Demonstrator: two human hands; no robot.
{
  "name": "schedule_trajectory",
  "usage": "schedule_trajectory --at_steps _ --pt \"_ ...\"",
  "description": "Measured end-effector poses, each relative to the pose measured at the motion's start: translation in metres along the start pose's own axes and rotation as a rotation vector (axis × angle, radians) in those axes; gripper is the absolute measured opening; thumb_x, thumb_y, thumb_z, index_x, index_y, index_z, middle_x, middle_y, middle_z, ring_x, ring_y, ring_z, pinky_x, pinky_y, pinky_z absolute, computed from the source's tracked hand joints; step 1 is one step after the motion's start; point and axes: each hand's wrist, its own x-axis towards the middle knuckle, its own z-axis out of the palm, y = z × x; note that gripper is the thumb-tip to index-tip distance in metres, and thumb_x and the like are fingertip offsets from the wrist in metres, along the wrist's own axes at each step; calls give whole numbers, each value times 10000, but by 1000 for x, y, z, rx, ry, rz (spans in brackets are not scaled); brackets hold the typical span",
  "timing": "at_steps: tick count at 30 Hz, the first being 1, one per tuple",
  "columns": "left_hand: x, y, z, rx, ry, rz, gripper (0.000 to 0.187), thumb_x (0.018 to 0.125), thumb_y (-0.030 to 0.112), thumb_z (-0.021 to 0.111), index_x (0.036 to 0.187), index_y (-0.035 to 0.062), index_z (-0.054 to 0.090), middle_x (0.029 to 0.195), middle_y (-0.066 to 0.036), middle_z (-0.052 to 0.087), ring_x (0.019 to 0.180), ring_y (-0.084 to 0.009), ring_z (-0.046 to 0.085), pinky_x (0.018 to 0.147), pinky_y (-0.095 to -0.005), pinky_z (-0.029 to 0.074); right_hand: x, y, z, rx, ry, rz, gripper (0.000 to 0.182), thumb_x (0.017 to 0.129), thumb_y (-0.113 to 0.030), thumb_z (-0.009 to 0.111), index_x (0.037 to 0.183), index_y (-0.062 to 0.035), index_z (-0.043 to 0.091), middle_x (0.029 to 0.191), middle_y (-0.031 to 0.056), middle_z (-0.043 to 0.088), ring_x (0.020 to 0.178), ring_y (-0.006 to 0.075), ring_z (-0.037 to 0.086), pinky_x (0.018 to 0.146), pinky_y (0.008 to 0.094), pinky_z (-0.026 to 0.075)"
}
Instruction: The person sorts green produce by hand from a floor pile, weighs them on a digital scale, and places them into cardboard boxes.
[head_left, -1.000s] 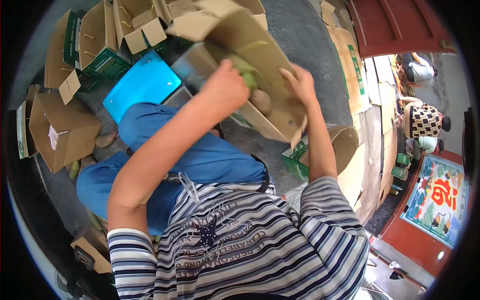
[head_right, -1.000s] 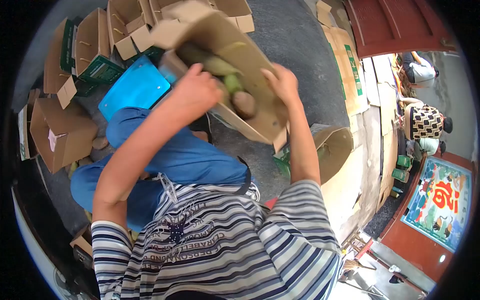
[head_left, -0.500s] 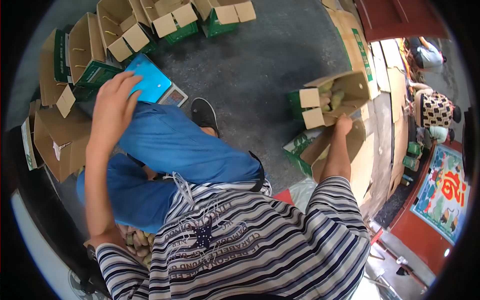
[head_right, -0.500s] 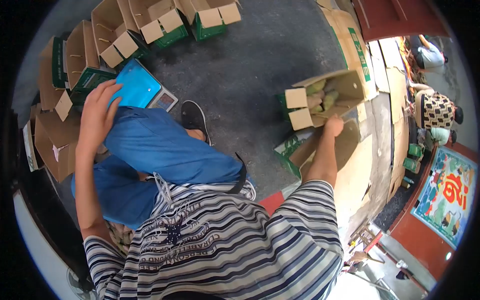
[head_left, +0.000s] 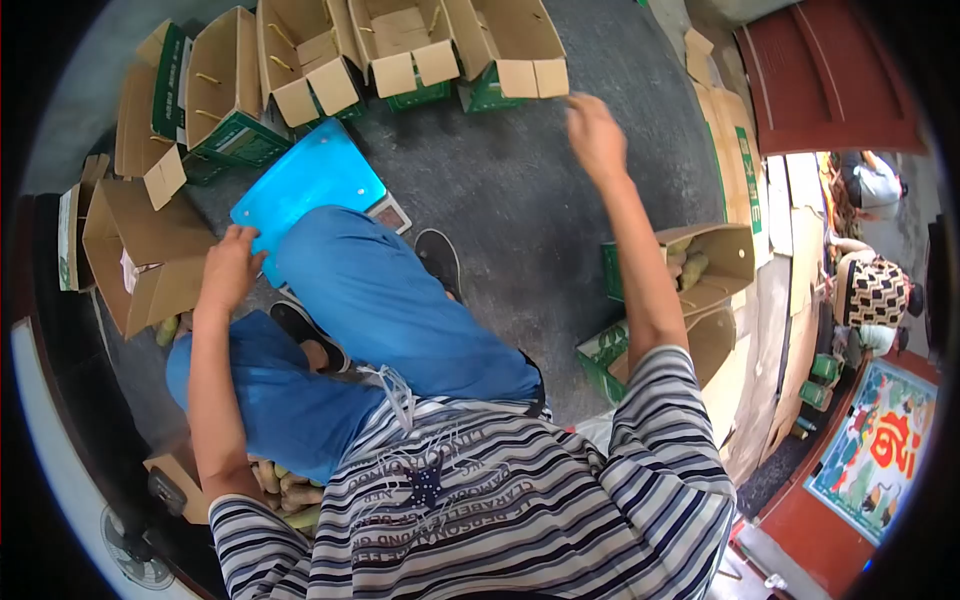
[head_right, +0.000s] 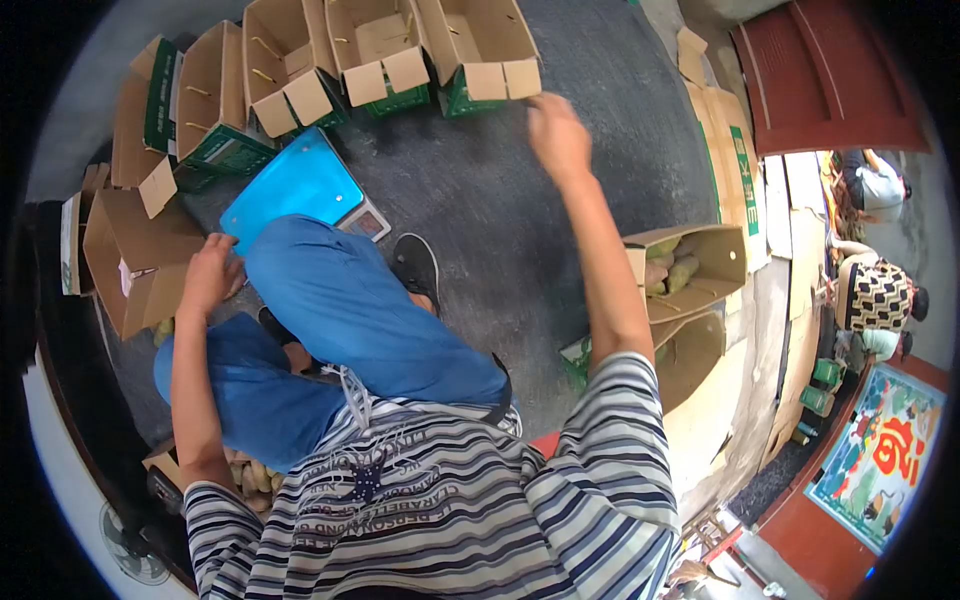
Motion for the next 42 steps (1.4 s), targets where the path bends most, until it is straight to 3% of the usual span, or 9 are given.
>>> schedule_trajectory --at_steps 3,7,11,17,26,30,32,35,42 --pt "0 4 1 -58 -23 17 260 796 153 625 1026 43 576 994 -159 565 879 -348 569 753 -435 456 60 -39 63 -22 -162 -17 363 832 -224 527 1170 -92 527 1303 114 468 1038 316 554 877 402 448" --pt "-4 3 -5 -78 -97 -40 289 795 195 638 1031 41 575 985 -163 569 882 -348 574 755 -433 460 109 -37 110 -1 -525 -48 330 808 -282 515 988 -36 642 1113 176 593 971 350 584 837 431 463" --pt "-5 2 -10 -90 -88 -63 285 793 171 637 1031 30 569 994 -171 561 887 -361 569 760 -437 461 103 -32 118 -169 -491 4 302 830 -273 519 840 -7 661 949 180 615 912 352 586 807 429 462" --pt "-7 8 -15 -103 -82 -30 279 794 156 634 1033 29 565 991 -169 558 895 -366 562 761 -433 457 -17 -33 28 -140 -481 -124 325 836 -284 504 761 3 637 811 216 595 768 378 595 708 454 476" --pt "-13 12 -22 -130 6 15 284 804 156 624 1043 22 551 1001 -185 560 906 -373 558 762 -440 446 -194 -44 -74 -65 -848 50 318 812 -310 582 737 -2 601 786 197 589 745 375 595 672 455 475" --pt "-16 15 -23 -134 -7 19 281 807 156 619 1043 21 550 999 -185 560 921 -377 552 768 -441 441 -140 -74 -53 -111 -462 264 427 801 -412 610 925 -5 571 833 176 617 813 358 608 720 451 474" --pt "-15 14 -21 -146 25 34 275 809 159 616 1037 19 553 1001 -185 562 917 -378 554 766 -442 441 -131 -62 -9 -152 -241 129 455 808 -426 598 1007 -22 542 836 173 629 834 348 610 744 445 471" --pt "-18 8 -17 -131 -3 -1 268 812 162 610 1032 17 556 994 -184 564 910 -377 556 763 -442 444 -122 -52 34 -44 -588 462 427 813 -417 585 984 -26 562 838 188 635 848 347 609 754 435 472" --pt "-25 -5 -10 -111 -17 -22 252 809 158 605 1016 24 556 950 -184 561 863 -375 565 730 -453 452 -148 -48 27 -75 -406 388 329 837 -346 560 905 -30 619 860 179 641 833 357 612 739 438 469"
